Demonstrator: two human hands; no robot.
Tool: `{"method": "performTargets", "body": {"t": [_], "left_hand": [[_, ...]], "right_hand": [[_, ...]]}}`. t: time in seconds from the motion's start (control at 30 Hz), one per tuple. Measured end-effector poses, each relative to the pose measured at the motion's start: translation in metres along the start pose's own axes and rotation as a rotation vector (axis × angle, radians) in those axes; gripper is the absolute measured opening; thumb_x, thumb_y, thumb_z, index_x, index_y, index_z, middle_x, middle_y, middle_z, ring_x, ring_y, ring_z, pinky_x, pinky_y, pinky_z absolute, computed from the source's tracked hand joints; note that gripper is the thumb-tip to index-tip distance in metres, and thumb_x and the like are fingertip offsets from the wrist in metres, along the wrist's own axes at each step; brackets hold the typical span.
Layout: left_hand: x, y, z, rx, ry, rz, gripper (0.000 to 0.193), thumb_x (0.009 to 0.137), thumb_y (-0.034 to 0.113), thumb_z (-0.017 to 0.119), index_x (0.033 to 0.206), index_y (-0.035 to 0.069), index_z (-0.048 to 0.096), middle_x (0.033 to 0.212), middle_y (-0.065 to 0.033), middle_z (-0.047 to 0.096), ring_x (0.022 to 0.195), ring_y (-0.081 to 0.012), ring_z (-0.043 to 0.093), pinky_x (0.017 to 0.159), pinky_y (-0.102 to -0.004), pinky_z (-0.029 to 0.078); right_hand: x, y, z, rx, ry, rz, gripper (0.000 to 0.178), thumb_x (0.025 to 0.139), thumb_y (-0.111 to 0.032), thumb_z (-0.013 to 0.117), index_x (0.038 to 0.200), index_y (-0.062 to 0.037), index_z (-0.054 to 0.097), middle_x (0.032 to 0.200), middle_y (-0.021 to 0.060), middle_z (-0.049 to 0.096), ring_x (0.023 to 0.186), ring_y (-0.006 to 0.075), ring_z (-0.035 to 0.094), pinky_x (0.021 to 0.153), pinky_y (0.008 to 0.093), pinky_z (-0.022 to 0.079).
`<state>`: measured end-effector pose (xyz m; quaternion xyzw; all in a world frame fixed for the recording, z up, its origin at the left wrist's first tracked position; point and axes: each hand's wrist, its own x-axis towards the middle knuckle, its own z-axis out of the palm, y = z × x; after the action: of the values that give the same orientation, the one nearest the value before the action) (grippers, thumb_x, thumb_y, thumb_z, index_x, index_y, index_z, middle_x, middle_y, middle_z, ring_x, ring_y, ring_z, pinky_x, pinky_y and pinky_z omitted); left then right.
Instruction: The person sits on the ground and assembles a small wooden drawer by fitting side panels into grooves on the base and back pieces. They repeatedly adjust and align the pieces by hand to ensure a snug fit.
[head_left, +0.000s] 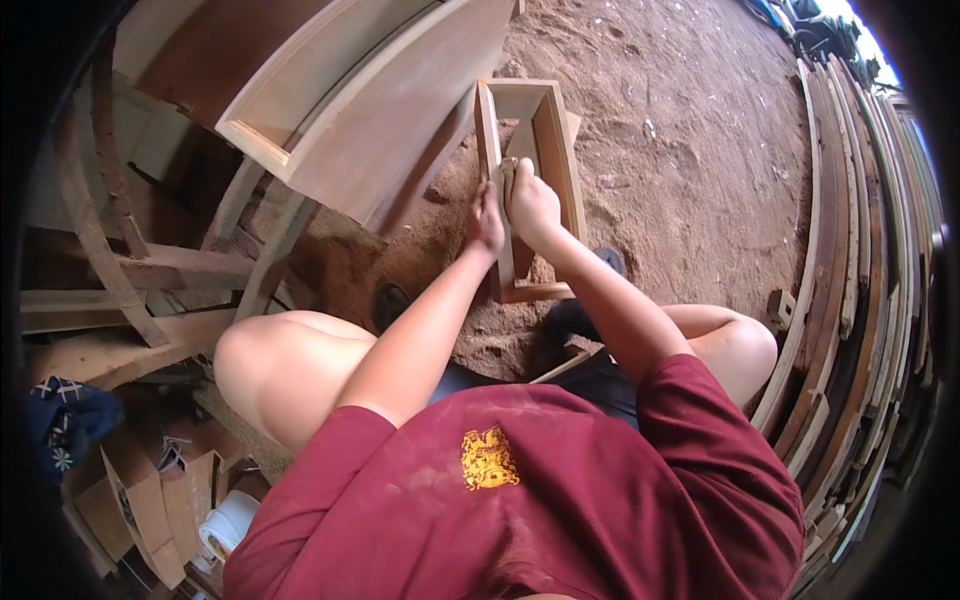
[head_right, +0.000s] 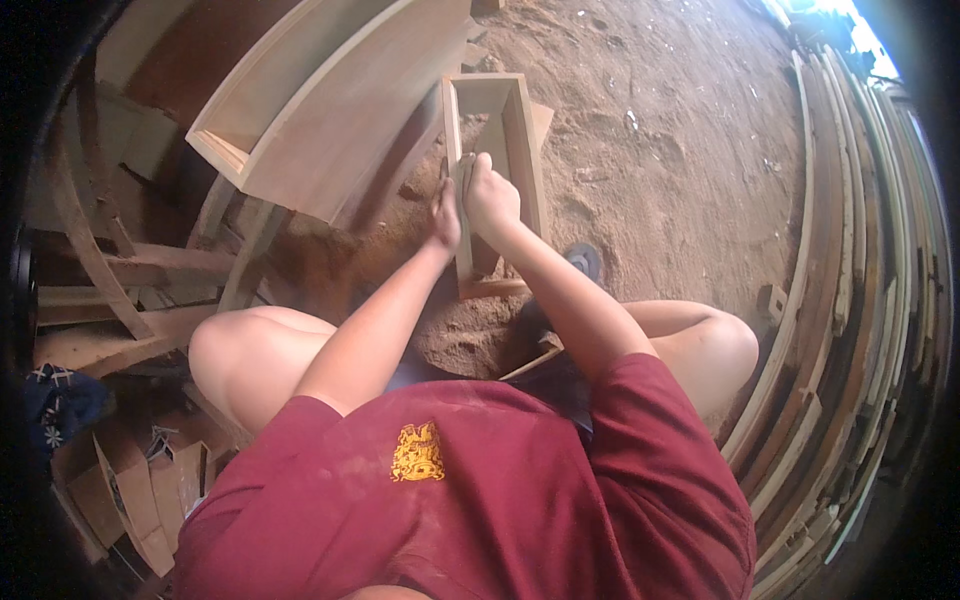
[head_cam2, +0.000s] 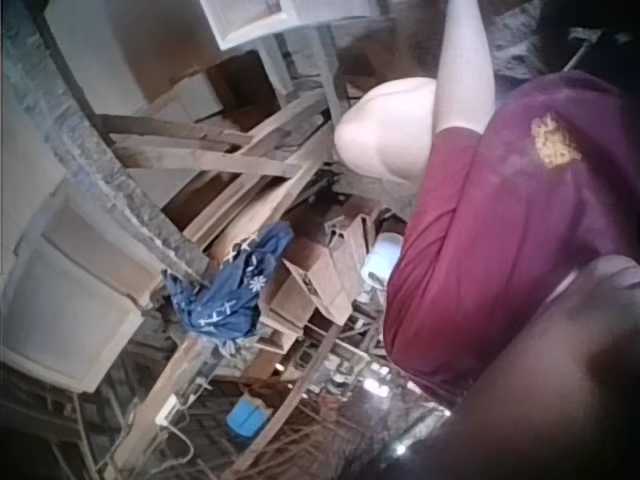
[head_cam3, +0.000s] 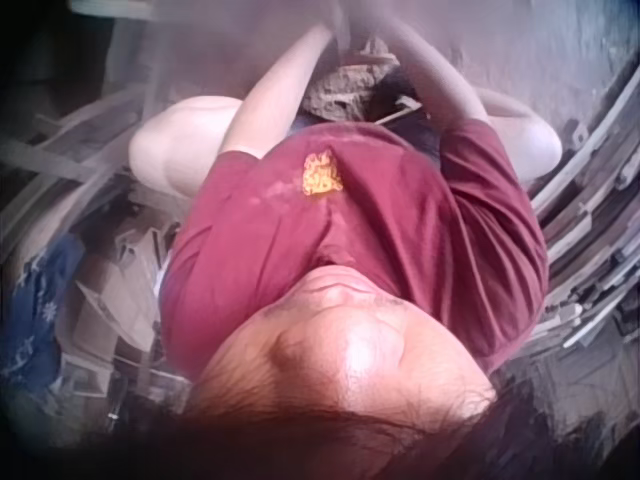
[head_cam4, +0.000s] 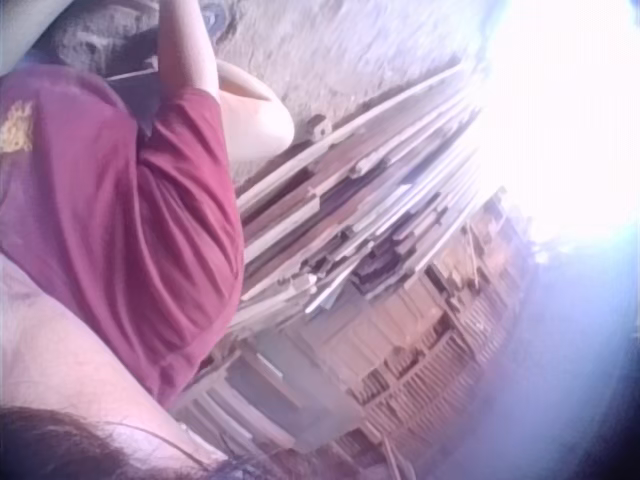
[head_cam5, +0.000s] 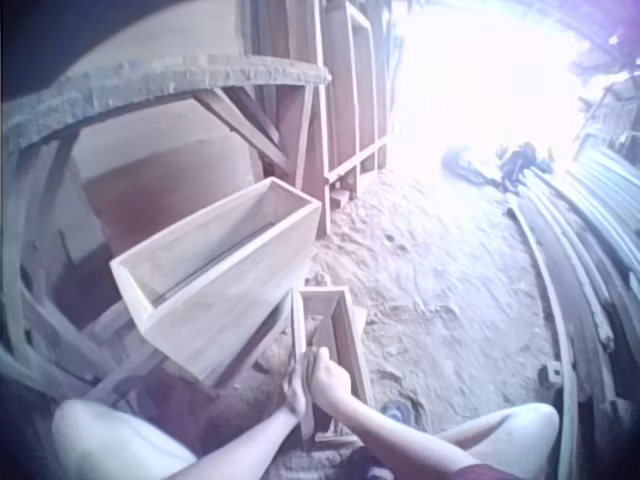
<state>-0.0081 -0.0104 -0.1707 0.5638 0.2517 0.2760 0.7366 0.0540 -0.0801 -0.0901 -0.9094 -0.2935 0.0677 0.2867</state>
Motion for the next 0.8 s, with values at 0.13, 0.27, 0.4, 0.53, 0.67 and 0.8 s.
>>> {"method": "performTargets", "body": {"t": [0.13,0.27,0.4,0.53,0.67,0.8], "left_hand": [[-0.001,0.006,0.000,0.047,0.010,0.002,0.044,0.107,0.035,0.038,0.121,-0.001,0.061,0.113,-0.0141,0.067,0.105,-0.0233,0.061,0.094,-0.0363,0.047],[-0.007,0.023,0.003,0.054,0.031,-0.111,0.045,0.107,0.036,0.038,0.119,-0.001,0.061,0.111,-0.0140,0.066,0.105,-0.0221,0.060,0.094,-0.0358,0.046],[-0.005,0.027,0.000,0.019,0.055,-0.135,0.045,0.107,0.036,0.040,0.119,-0.001,0.062,0.113,-0.0134,0.065,0.105,-0.0213,0.060,0.095,-0.0344,0.046],[-0.011,0.030,0.004,0.092,0.067,-0.173,0.042,0.107,0.036,0.042,0.121,0.002,0.062,0.115,-0.0130,0.065,0.106,-0.0209,0.060,0.095,-0.0334,0.046],[-0.008,0.023,0.001,0.092,0.062,-0.110,0.043,0.106,0.035,0.042,0.126,0.001,0.061,0.111,-0.0132,0.067,0.103,-0.0230,0.063,0.092,-0.0342,0.049],[-0.006,0.017,0.006,0.013,0.059,-0.206,0.043,0.106,0.036,0.042,0.118,-0.001,0.061,0.102,-0.0137,0.069,0.095,-0.0240,0.064,0.087,-0.0362,0.051]], "right_hand": [[-0.058,-0.003,-0.019,-0.030,-0.140,-0.019,0.018,0.097,-0.017,0.043,0.102,-0.0007,0.038,0.076,0.0283,0.065,0.075,0.0498,0.065,0.067,0.0580,0.049],[-0.085,-0.008,-0.032,-0.077,-0.208,-0.048,0.015,0.098,-0.015,0.041,0.102,-0.0005,0.037,0.076,0.0283,0.065,0.075,0.0484,0.065,0.065,0.0571,0.049],[-0.077,-0.013,-0.027,-0.083,-0.127,-0.116,0.014,0.098,-0.014,0.043,0.102,-0.0008,0.039,0.073,0.0266,0.065,0.071,0.0452,0.066,0.062,0.0548,0.050],[-0.086,-0.008,-0.021,-0.156,-0.068,-0.090,0.012,0.095,-0.013,0.048,0.097,-0.0016,0.044,0.066,0.0194,0.065,0.064,0.0381,0.068,0.056,0.0502,0.051],[-0.107,-0.009,-0.027,-0.187,-0.069,-0.179,0.010,0.090,-0.012,0.051,0.094,-0.0041,0.047,0.062,0.0161,0.063,0.057,0.0348,0.064,0.067,0.0478,0.043],[-0.088,-0.009,-0.025,-0.199,0.054,-0.207,0.011,0.095,-0.015,0.050,0.093,-0.0038,0.048,0.076,0.0181,0.066,0.078,0.0347,0.065,0.078,0.0443,0.039]]}}
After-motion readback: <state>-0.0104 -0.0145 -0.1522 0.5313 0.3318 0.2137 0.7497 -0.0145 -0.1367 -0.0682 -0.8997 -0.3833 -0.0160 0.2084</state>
